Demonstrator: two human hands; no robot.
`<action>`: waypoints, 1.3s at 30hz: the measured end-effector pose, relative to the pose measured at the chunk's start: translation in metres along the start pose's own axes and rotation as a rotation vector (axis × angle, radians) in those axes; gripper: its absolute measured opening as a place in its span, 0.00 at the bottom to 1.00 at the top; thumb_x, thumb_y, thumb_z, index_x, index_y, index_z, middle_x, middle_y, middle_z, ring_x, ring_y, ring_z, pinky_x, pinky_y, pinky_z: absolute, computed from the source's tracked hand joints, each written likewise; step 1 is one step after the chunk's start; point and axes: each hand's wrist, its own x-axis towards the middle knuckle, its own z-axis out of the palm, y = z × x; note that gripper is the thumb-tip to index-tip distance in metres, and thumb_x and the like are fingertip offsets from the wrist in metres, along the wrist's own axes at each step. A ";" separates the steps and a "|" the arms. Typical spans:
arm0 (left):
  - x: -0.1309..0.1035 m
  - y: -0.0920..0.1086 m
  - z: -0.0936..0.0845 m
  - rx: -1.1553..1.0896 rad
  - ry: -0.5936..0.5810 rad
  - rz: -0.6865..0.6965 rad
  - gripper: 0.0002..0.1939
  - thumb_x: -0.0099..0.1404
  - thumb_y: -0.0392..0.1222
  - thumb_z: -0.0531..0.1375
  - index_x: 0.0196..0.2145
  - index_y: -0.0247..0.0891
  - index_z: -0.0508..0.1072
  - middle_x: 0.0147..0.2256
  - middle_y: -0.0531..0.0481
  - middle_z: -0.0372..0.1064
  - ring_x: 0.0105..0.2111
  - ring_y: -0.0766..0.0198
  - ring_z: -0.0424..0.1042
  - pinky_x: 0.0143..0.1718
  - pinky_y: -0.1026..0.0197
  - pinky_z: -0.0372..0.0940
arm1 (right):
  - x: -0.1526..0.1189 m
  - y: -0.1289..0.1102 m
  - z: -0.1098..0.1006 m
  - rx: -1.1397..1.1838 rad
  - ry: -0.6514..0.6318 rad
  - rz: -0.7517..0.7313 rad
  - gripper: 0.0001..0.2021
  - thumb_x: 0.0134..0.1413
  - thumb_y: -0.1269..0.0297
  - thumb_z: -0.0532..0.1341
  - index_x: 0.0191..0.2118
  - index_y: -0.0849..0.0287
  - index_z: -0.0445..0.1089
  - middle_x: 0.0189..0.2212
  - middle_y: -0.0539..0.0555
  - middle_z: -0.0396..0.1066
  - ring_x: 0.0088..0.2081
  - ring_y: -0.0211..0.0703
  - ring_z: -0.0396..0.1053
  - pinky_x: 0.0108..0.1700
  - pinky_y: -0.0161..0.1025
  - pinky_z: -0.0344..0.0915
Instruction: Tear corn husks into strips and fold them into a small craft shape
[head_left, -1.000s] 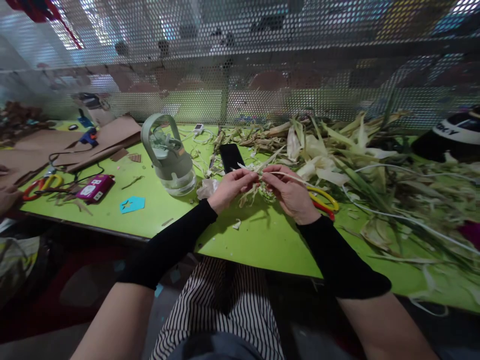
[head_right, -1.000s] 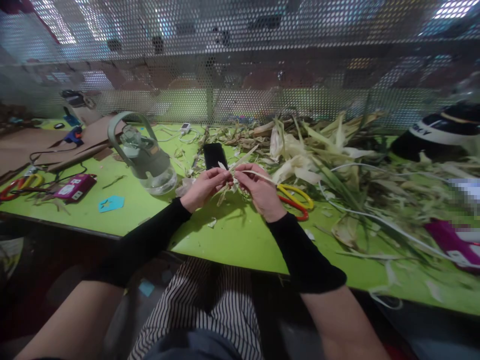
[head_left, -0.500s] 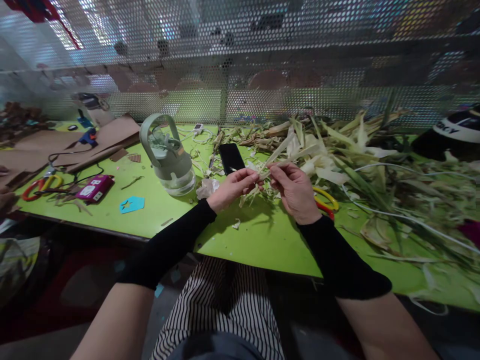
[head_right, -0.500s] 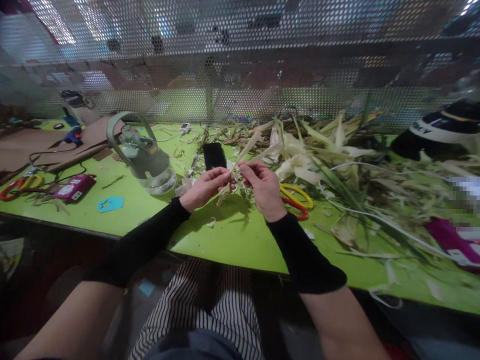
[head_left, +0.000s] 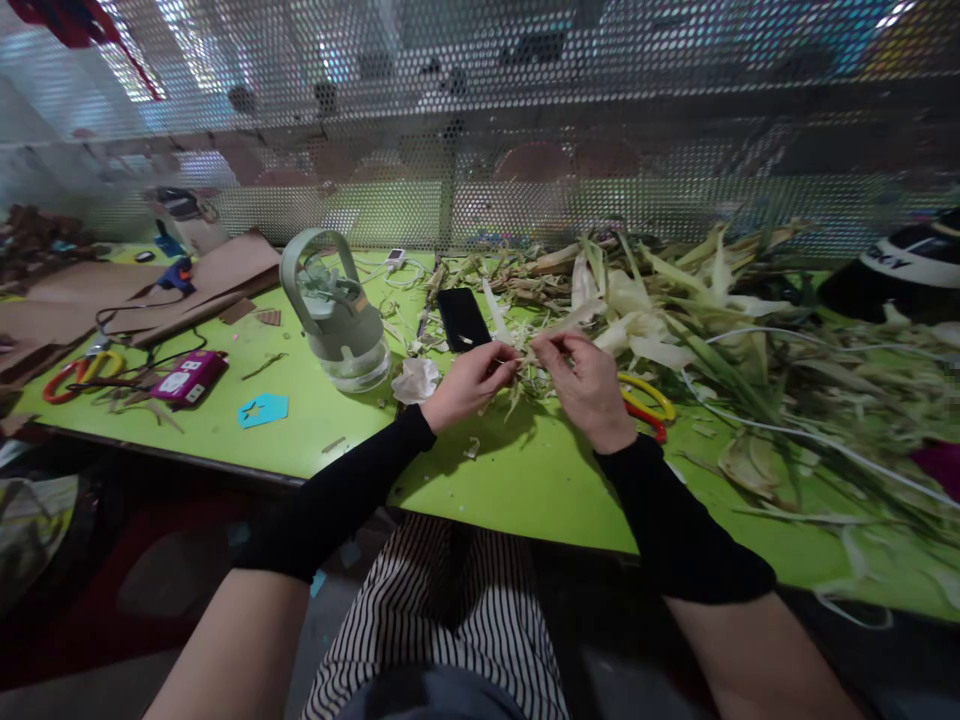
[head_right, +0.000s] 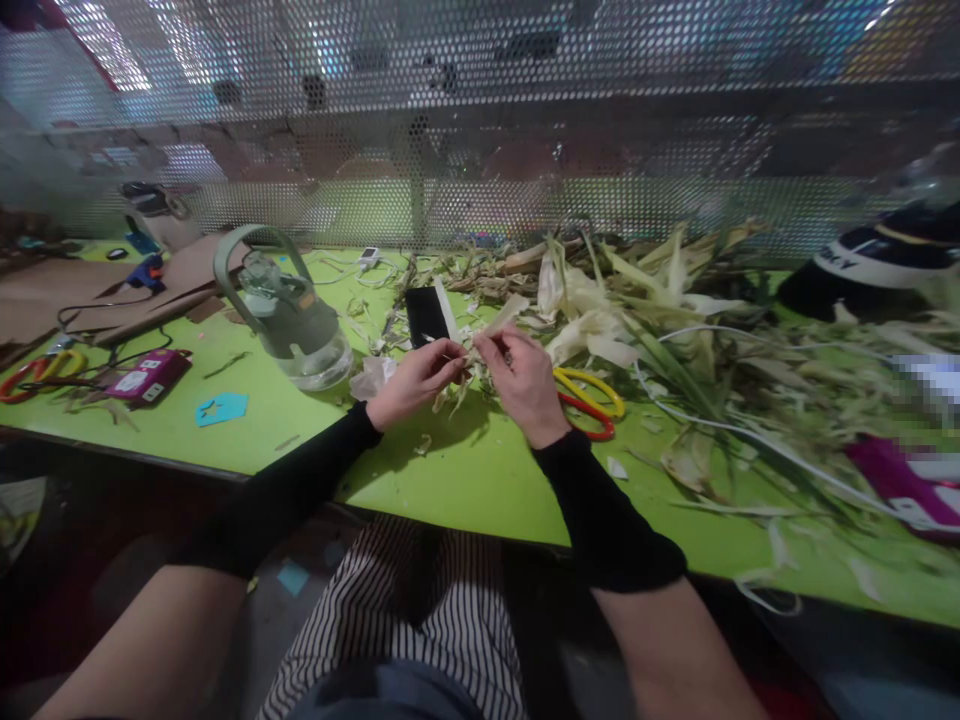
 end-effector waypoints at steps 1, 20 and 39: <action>0.001 -0.002 0.001 0.027 0.002 0.015 0.05 0.71 0.40 0.56 0.40 0.36 0.68 0.33 0.50 0.72 0.31 0.68 0.69 0.36 0.64 0.63 | 0.000 -0.001 0.002 0.095 -0.026 0.081 0.22 0.62 0.39 0.59 0.33 0.55 0.70 0.28 0.52 0.72 0.31 0.44 0.68 0.36 0.43 0.65; 0.000 -0.001 -0.001 0.183 -0.096 0.207 0.02 0.65 0.35 0.56 0.33 0.38 0.68 0.32 0.50 0.68 0.31 0.65 0.64 0.37 0.62 0.60 | -0.001 -0.001 0.006 0.416 -0.101 0.351 0.19 0.51 0.43 0.69 0.31 0.54 0.70 0.25 0.46 0.66 0.27 0.37 0.59 0.29 0.36 0.58; -0.005 0.008 0.007 -0.357 -0.115 -0.054 0.20 0.65 0.57 0.62 0.35 0.36 0.66 0.30 0.53 0.68 0.30 0.70 0.69 0.37 0.62 0.64 | -0.010 -0.011 0.014 0.117 0.153 0.222 0.16 0.57 0.46 0.64 0.34 0.53 0.64 0.27 0.48 0.68 0.24 0.38 0.60 0.29 0.40 0.59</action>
